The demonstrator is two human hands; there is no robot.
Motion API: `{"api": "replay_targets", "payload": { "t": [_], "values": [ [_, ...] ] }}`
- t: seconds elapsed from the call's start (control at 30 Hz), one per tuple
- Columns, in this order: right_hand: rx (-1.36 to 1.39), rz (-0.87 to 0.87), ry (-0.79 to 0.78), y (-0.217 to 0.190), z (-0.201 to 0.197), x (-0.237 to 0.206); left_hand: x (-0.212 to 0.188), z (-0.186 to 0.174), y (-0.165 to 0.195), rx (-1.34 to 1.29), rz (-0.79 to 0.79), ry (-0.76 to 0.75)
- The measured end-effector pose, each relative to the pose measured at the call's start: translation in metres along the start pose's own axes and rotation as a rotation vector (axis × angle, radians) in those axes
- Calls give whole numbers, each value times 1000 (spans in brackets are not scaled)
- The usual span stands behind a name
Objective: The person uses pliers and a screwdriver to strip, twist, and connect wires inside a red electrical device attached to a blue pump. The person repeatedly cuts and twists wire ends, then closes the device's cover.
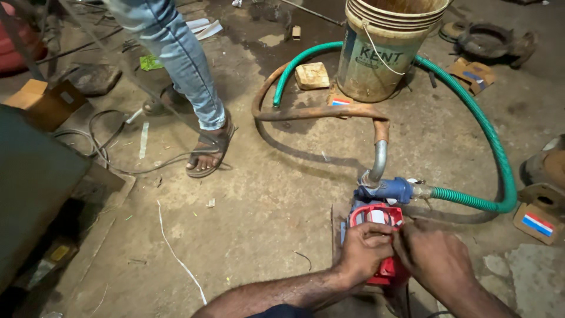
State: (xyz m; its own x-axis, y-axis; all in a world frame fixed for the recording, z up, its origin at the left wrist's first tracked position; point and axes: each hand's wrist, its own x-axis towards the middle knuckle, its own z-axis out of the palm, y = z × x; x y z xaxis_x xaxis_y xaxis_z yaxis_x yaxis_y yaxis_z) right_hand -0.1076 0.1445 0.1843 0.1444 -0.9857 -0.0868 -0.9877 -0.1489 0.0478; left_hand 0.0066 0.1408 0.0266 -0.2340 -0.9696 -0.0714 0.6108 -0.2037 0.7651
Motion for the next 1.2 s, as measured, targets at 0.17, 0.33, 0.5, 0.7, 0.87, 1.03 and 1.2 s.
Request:
{"api": "replay_targets", "payload": {
  "t": [0.17,0.33,0.5,0.7,0.87,1.03,1.2],
  "values": [
    [-84,-102,24,-3,8,0,-7,2,-2,-133,-124,1],
    [63,32,-56,-2,2,0,-5,-1,-14,-102,-106,0],
    [365,164,-81,9,7,6,-5,-6,-23,-50,-64,-82],
    [662,139,-80,30,27,5,-9,-4,-4,210,-211,-108],
    [678,-24,-47,44,34,2,-3,-7,-2,150,-287,-95],
    [591,-249,117,53,34,-2,5,-5,3,69,-148,-213],
    [558,-220,141,86,21,-4,9,15,31,105,-274,-104]
  ]
}}
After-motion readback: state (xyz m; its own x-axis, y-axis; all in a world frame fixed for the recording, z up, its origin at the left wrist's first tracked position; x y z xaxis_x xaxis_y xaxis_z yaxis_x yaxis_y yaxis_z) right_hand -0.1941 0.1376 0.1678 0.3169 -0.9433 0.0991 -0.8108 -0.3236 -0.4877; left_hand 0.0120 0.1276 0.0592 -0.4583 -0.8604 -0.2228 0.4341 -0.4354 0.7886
